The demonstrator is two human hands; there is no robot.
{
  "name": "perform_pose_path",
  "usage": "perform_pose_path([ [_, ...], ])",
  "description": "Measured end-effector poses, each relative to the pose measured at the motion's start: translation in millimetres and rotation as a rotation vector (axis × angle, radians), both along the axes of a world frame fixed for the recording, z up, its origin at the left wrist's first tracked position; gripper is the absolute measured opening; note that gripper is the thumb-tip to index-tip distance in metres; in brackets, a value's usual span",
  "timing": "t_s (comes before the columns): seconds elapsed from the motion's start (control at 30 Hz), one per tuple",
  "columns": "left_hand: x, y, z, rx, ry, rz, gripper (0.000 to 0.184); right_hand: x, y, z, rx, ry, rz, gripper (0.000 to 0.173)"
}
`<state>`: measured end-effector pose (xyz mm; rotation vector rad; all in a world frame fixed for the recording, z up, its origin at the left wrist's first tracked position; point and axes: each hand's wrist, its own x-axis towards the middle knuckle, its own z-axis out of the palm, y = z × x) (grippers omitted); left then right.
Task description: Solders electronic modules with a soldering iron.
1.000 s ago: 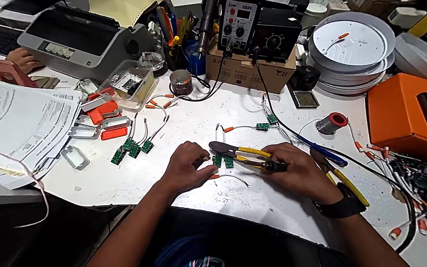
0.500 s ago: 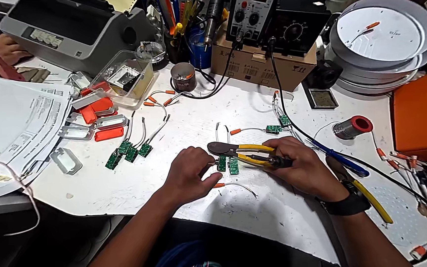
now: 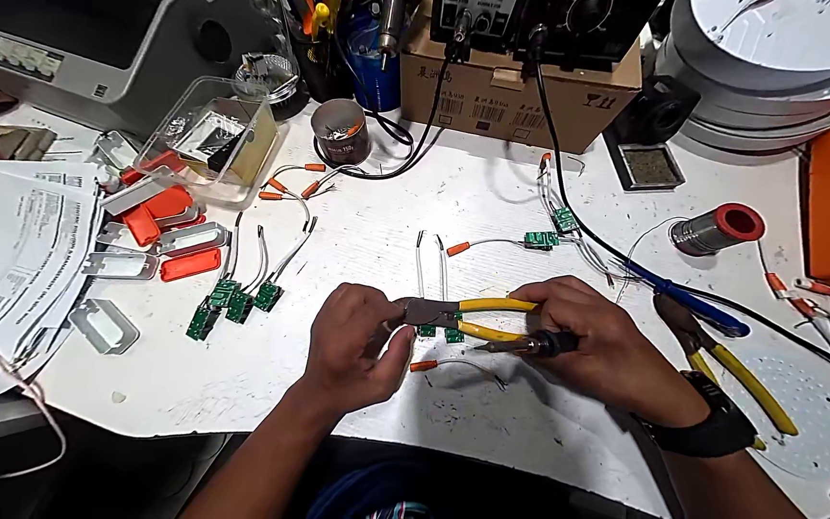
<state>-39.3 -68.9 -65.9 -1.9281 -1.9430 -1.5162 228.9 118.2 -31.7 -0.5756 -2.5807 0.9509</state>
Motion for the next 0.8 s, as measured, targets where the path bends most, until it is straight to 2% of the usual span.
perform_pose_path([
  [0.1, 2, 0, -1, -0.005, 0.092, -0.017, 0.018, 3, 1, 1, -0.025, 0.028, -0.041, 0.038],
  [0.2, 8, 2, -2, -0.133, 0.194, -0.059, 0.027, 3, 7, 4, -0.044, 0.049, -0.092, 0.037],
  [0.3, 10, 5, -3, -0.199, 0.267, -0.076, 0.026, -2, 13, 6, 0.0, 0.027, -0.11, 0.036],
  [0.53, 3, 3, -2, -0.192, 0.199, -0.115, 0.024, -7, 16, 2, 0.03, -0.102, -0.118, 0.035],
  [0.73, 0, 0, -1, -0.178, 0.113, -0.114, 0.028, -4, 3, 10, 0.029, 0.062, -0.159, 0.034],
  [0.8, 0, 0, -1, -0.175, 0.11, -0.121, 0.027, -5, -7, 13, -0.094, 0.134, -0.161, 0.029],
])
